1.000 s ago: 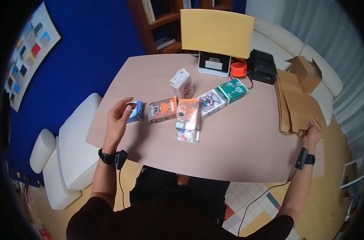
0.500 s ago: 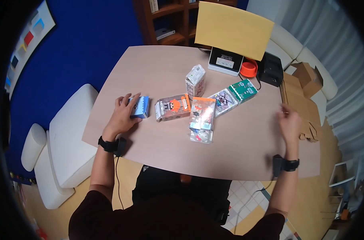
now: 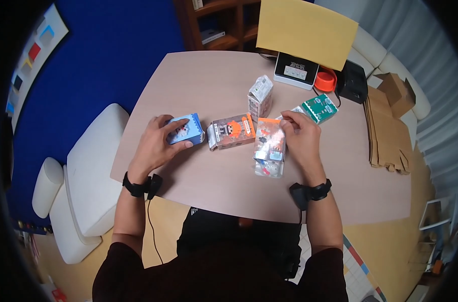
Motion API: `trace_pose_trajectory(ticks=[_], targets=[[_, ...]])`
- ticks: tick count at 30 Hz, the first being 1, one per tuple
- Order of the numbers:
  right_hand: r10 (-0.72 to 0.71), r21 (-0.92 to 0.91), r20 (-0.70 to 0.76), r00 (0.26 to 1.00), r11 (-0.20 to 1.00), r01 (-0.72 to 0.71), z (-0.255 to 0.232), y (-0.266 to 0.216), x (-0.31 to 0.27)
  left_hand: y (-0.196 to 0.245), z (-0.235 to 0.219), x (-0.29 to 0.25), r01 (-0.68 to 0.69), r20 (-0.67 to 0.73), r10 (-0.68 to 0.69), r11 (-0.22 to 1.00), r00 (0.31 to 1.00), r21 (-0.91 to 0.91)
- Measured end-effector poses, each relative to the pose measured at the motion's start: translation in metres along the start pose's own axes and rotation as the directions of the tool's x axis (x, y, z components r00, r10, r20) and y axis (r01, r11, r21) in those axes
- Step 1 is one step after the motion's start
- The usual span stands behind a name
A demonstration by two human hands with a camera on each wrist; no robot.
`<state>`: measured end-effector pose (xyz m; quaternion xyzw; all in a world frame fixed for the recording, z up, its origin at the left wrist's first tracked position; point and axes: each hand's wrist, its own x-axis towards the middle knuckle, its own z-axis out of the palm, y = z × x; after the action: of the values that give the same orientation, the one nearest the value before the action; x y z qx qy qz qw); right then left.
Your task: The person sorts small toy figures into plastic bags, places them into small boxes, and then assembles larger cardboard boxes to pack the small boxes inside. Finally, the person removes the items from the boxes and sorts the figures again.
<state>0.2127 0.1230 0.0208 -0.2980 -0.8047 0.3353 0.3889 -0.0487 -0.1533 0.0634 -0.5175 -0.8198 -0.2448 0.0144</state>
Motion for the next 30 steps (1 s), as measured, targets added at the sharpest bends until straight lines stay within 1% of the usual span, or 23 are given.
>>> trace_pose_trajectory(ticks=[2, 3, 4, 5, 6, 7, 8, 9, 10, 11, 12, 14, 16, 17, 18, 19, 21, 23, 24, 25, 26, 28, 30], targets=[[-0.015, 0.006, -0.026, 1.0, 1.0, 0.016, 0.0, 0.003, -0.004, 0.019, -0.016, 0.012, -0.165, 0.033, 0.161, 0.969, 0.986, 0.183], [-0.04, 0.012, -0.046, 0.998, 0.999, 0.04, -0.001, 0.004, -0.006, 0.034, -0.024, 0.018, -0.176, 0.041, 0.171, 0.967, 0.984, 0.183], [-0.03, 0.011, -0.057, 0.998, 0.999, 0.031, -0.001, 0.005, -0.007, 0.05, -0.031, 0.025, -0.237, 0.112, 0.218, 0.95, 0.969, 0.205], [-0.127, -0.008, -0.064, 0.99, 0.992, 0.127, -0.001, 0.007, -0.008, 0.066, -0.034, 0.033, -0.3, 0.183, 0.263, 0.928, 0.947, 0.222], [-0.225, -0.029, -0.069, 0.972, 0.974, 0.223, -0.002, 0.007, -0.008, 0.081, -0.034, 0.041, -0.314, 0.189, 0.275, 0.924, 0.943, 0.22], [-0.255, -0.02, -0.051, 0.966, 0.967, 0.255, -0.003, 0.006, -0.008, 0.096, -0.032, 0.05, -0.383, 0.334, 0.302, 0.899, 0.893, 0.211], [-0.25, -0.023, -0.058, 0.966, 0.968, 0.249, -0.004, 0.005, -0.008, 0.109, -0.029, 0.059, -0.446, 0.47, 0.317, 0.874, 0.824, 0.193], [-0.301, -0.015, -0.026, 0.953, 0.953, 0.301, -0.006, 0.004, -0.007, 0.119, -0.027, 0.07, -0.494, 0.546, 0.328, 0.849, 0.771, 0.187], [-0.354, -0.004, 0.003, 0.935, 0.935, 0.354, -0.007, 0.004, -0.007, 0.125, -0.024, 0.079, -0.499, 0.548, 0.331, 0.846, 0.768, 0.19], [-0.346, 0.029, 0.039, 0.937, 0.938, 0.345, -0.006, 0.005, -0.008, 0.129, -0.019, 0.087, -0.539, 0.547, 0.366, 0.82, 0.753, 0.194], [-0.34, 0.027, 0.027, 0.94, 0.94, 0.339, -0.004, 0.004, -0.009, 0.136, -0.016, 0.094, -0.579, 0.549, 0.401, 0.791, 0.733, 0.196], [-0.449, 0.049, 0.085, 0.889, 0.893, 0.447, -0.002, 0.004, -0.011, 0.148, -0.017, 0.107, -0.582, 0.584, 0.378, 0.787, 0.718, 0.206], [-0.456, 0.055, 0.102, 0.884, 0.89, 0.452, -0.002, 0.001, -0.012, 0.158, -0.021, 0.118, -0.551, 0.683, 0.281, 0.807, 0.674, 0.212], [-0.467, 0.063, 0.128, 0.875, 0.884, 0.463, -0.002, 0.0, -0.013, 0.158, -0.017, 0.118, -0.553, 0.641, 0.308, 0.803, 0.703, 0.221], [-0.478, 0.073, 0.155, 0.865, 0.878, 0.472, -0.002, 0.001, -0.014, 0.159, -0.016, 0.118, -0.559, 0.647, 0.307, 0.799, 0.698, 0.224], [-0.496, 0.125, 0.183, 0.849, 0.868, 0.48, -0.003, 0.004, -0.014, 0.16, -0.015, 0.118, -0.579, 0.626, 0.345, 0.787, 0.699, 0.213], [-0.486, 0.154, 0.186, 0.854, 0.873, 0.464, -0.004, -0.001, -0.016, 0.159, -0.014, 0.117, -0.606, 0.609, 0.384, 0.768, 0.694, 0.206], [-0.477, 0.185, 0.188, 0.859, 0.876, 0.446, -0.002, -0.003, -0.018, 0.153, -0.013, 0.111, -0.648, 0.513, 0.484, 0.734, 0.709, 0.202], [-0.5, 0.169, 0.186, 0.846, 0.864, 0.474, 0.0, -0.001, -0.018, 0.152, -0.015, 0.109, -0.655, 0.522, 0.485, 0.727, 0.701, 0.205], [-0.523, 0.153, 0.184, 0.832, 0.852, 0.501, 0.002, 0.0, -0.02, 0.151, -0.017, 0.105, -0.631, 0.483, 0.485, 0.749, 0.729, 0.201], [-0.519, 0.155, 0.174, 0.837, 0.854, 0.497, 0.003, 0.0, -0.021, 0.151, -0.018, 0.104, -0.606, 0.441, 0.482, 0.771, 0.757, 0.196], [-0.504, 0.116, 0.173, 0.846, 0.863, 0.491, 0.003, 0.0, -0.02, 0.151, -0.022, 0.103, -0.593, 0.432, 0.482, 0.788, 0.762, 0.167], [-0.492, 0.146, 0.172, 0.853, 0.869, 0.472, 0.002, -0.002, -0.02, 0.151, -0.025, 0.101, -0.575, 0.419, 0.48, 0.807, 0.771, 0.136]])
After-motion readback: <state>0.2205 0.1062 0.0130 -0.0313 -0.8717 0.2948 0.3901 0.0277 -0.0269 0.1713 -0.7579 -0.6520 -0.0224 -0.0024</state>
